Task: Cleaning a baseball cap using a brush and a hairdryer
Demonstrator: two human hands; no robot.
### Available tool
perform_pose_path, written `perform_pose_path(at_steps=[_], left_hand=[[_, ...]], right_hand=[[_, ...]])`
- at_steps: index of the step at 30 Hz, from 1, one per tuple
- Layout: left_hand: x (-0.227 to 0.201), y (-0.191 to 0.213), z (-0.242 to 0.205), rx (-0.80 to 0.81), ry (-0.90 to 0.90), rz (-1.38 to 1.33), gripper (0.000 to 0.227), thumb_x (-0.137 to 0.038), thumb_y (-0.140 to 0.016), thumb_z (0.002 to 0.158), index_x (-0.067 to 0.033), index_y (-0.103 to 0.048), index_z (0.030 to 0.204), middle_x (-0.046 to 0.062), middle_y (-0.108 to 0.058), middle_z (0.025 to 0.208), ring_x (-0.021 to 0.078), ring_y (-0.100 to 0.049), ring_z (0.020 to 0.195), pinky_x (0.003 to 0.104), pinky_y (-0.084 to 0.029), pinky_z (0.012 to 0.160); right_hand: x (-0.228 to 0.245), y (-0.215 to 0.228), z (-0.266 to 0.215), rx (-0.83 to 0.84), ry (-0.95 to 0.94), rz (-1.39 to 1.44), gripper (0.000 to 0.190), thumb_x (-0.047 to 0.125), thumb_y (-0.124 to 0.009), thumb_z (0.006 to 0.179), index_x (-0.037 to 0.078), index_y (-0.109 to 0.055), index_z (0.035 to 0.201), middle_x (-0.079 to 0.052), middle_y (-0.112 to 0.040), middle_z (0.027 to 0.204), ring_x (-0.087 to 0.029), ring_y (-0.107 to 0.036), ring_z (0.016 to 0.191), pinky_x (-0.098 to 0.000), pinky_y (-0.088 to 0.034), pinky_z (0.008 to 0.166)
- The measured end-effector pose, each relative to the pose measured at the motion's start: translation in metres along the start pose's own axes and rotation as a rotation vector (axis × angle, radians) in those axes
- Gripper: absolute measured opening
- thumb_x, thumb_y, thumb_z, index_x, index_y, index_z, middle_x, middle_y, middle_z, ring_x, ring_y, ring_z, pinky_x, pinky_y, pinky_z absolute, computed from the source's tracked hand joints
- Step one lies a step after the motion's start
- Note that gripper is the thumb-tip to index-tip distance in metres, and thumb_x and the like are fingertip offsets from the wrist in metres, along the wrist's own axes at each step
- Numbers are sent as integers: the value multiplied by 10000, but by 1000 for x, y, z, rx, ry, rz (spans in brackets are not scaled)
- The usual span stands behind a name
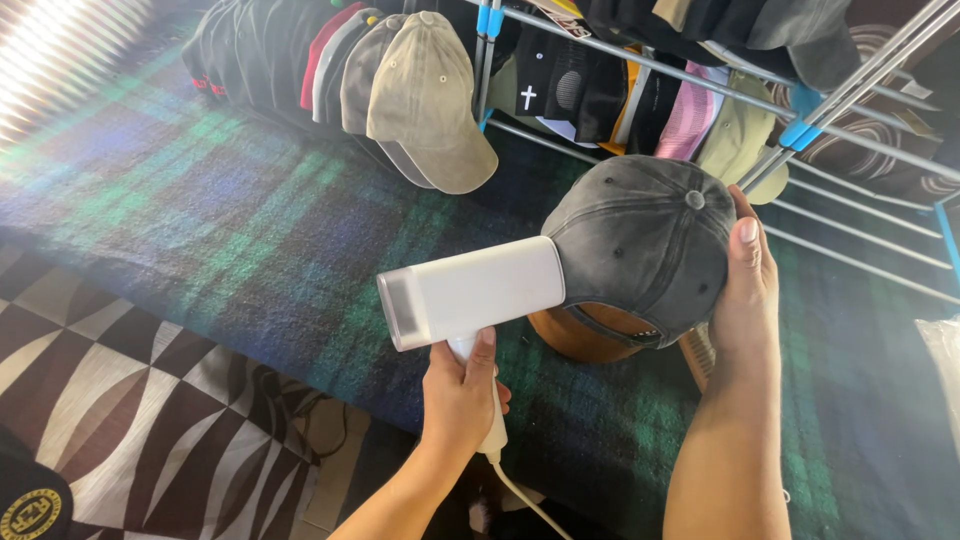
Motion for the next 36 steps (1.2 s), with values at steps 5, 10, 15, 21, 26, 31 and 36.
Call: perform_pose_path(at_steps=[5, 10, 15, 21, 26, 31, 36], left_hand=[[-7, 1, 3, 8, 63, -16, 430, -409, -574, 958, -65, -522, 1212, 114, -620, 822, 215, -614, 473, 361, -524, 435], [-15, 7, 7, -2, 47, -63, 456, -436, -594, 937, -53, -517, 1171, 128, -605, 866, 221, -617, 483, 369, -541, 421], [-16, 13, -11, 1, -85, 73, 434, -426, -606, 924, -55, -558, 1145, 103, -667, 740, 193, -650, 484, 342, -535, 476], [-12, 2, -28, 79, -491, 361, 446, -420, -605, 966, -86, -668, 678, -5, -590, 477, 136, -606, 440, 325, -432, 422], [-30, -11, -42, 9, -972, 301, 453, -316, -580, 1007, 11, -619, 1318, 141, -711, 1239, 303, -670, 1193, 392, -560, 1004], [5, 0, -6, -131, -103, 219, 373, -397, -662, 916, -34, -693, 996, 104, -700, 563, 197, -677, 460, 356, -538, 511], [-13, -1, -1, -65, -24, 109, 571, -368, -591, 946, -98, -469, 1434, 148, -668, 707, 244, -603, 448, 408, -545, 498]], right_hand=[[1, -2, 0, 3, 6, 2, 1044, 775, -601, 723, 131, -428, 1526, -102, -599, 1438, -220, -628, 1308, -371, -575, 1026], [-5, 5, 5, 22, -11, -59, 1094, 824, -579, 688, 160, -415, 1542, -91, -562, 1488, -218, -593, 1341, -376, -558, 1026], [13, 0, 1, 63, -25, -125, 1128, 820, -506, 705, 113, -358, 1571, -111, -522, 1527, -237, -541, 1393, -383, -493, 1096], [22, -4, 16, 59, -121, -225, 1017, 805, -387, 736, 204, -416, 1556, -101, -500, 1567, -267, -573, 1364, -416, -543, 1013], [9, 3, 41, 129, -35, -124, 1067, 827, -433, 752, 104, -417, 1536, -175, -414, 1617, -297, -496, 1434, -438, -478, 1113], [24, -10, 29, 174, -202, -108, 1016, 734, -415, 728, 174, -402, 1575, -140, -593, 1471, -290, -633, 1296, -454, -574, 988], [28, -3, 31, 208, -153, -260, 884, 706, -333, 828, 213, -420, 1556, -90, -457, 1585, -236, -457, 1437, -402, -417, 1130]])
Point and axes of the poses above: each hand's wrist, its own z-axis towards the middle knuckle, its own y-axis out of the back of the hand, x = y × z, the point moved 7 cm from there along z, towards the middle knuckle
